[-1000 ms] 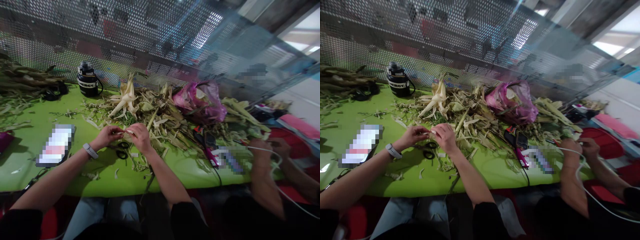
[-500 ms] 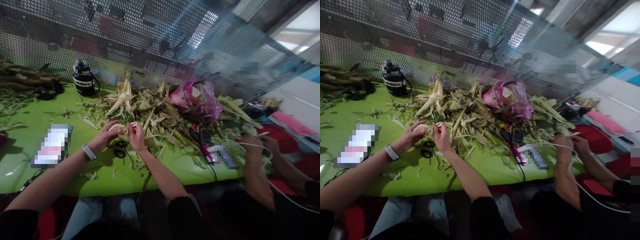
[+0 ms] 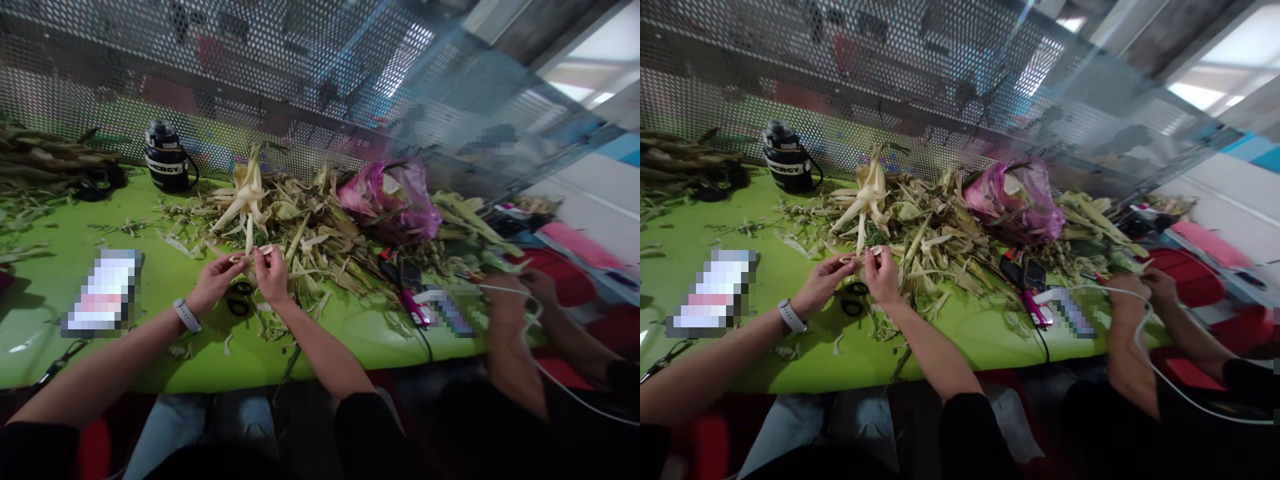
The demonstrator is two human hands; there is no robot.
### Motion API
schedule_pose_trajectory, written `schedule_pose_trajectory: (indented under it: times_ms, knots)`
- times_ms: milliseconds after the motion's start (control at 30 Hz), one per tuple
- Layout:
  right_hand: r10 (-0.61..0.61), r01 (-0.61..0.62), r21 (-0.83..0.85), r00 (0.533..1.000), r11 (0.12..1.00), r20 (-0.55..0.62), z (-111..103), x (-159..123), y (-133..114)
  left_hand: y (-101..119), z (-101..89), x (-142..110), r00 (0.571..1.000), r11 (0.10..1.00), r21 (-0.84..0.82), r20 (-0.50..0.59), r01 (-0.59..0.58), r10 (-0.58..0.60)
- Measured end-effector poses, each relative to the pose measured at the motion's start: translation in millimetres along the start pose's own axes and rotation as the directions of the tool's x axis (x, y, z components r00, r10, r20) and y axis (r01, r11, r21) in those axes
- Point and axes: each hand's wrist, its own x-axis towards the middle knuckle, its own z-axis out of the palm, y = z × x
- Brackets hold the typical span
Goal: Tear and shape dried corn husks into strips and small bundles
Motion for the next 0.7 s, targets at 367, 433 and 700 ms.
schedule_pose_trajectory:
  times_ms: [367,433,700]
  knots:
    - [-0.086,0.17,-0.198,0.924,0.965,0.372,-5,5,1,3,-22.7,18,0.975,0.972,0.209,-0.166,-0.109,0.146]
    - [-0.247,0.371,-0.262,0.88,0.891,0.407,-6,4,-1,2,-29.1,22,0.966,0.943,0.305,-0.169,-0.136,0.194]
    - [-0.528,0.644,-0.328,0.76,0.691,0.38,-17,5,-17,16,-32.5,22,0.971,0.77,0.591,0.131,-0.24,0.202]
